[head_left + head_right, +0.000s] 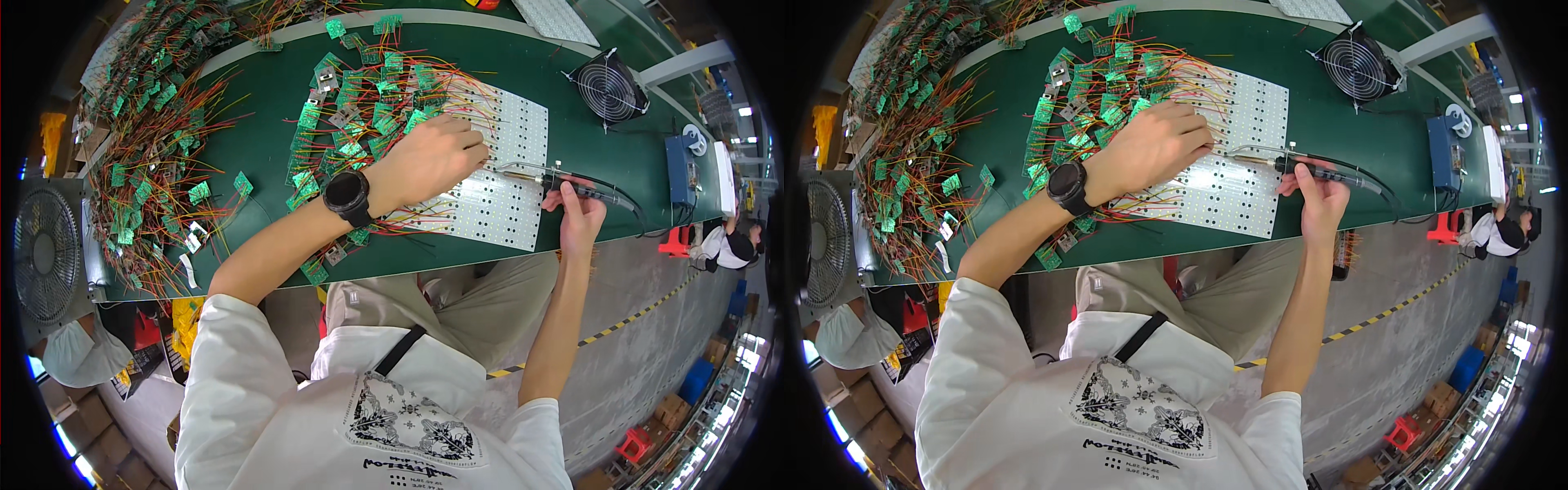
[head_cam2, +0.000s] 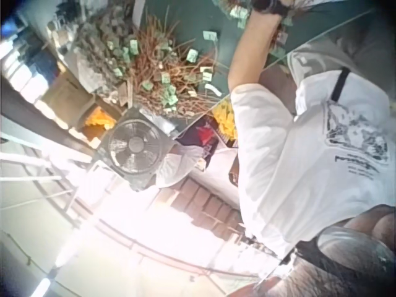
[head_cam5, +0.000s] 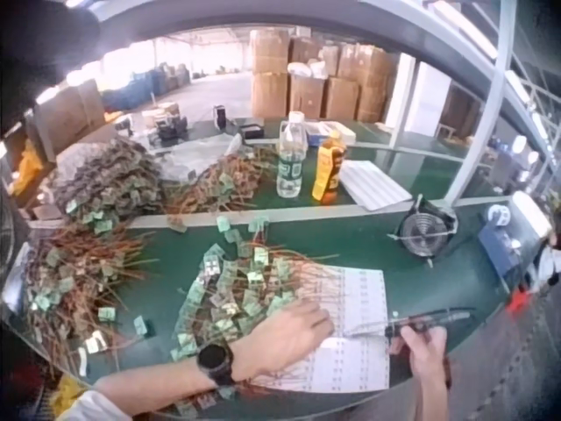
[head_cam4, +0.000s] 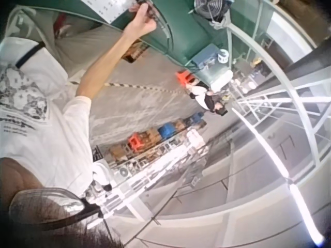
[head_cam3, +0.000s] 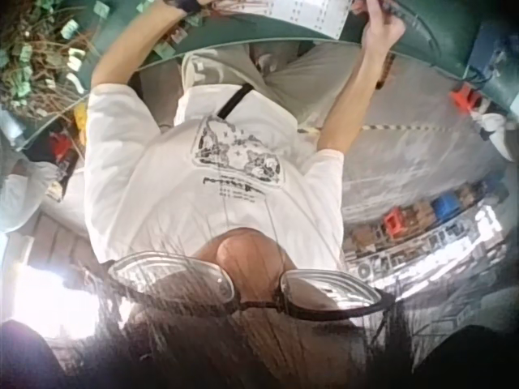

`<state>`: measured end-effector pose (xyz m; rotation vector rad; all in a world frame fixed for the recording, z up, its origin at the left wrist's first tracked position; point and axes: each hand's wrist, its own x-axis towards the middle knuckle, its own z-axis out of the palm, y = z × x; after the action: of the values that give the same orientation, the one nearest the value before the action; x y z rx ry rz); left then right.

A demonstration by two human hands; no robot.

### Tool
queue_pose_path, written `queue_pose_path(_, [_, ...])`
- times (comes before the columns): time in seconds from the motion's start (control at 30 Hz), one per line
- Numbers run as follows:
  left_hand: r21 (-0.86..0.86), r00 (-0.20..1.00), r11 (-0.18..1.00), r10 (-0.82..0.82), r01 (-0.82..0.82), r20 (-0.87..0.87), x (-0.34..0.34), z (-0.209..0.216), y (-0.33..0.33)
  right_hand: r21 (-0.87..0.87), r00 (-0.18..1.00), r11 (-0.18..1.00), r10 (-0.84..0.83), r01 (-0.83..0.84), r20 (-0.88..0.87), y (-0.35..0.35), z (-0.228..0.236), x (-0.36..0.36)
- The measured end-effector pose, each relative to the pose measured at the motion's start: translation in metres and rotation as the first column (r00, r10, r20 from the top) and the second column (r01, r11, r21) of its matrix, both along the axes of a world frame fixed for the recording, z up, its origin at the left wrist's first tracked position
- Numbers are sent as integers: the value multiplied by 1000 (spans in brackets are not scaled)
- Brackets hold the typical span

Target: The person separates circuit boards with attached wires by hand, takes off their gloves, and solders the wires onto a perforated panel using a soldering iron.

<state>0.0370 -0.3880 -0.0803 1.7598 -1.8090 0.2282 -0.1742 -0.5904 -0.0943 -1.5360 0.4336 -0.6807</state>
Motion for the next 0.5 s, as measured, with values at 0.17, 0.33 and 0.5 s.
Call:
queue_pose_path(0.17, [3,1000,1000,-6,6,-4,-1,-1,-1,-6,1000,1000,8,-8,-19,0,2,-1])
queue_pose_path(0.33, [-2,1000,1000,-3,4,2,-1,-1,-1,0,1000,1000,10,-10,-24,1,1,-1])
queue_pose_path(0.5, [3,1000,1000,1,-1,1,-1,-2,-1,-9,999,1000,-11,11,-48,5,5,1])
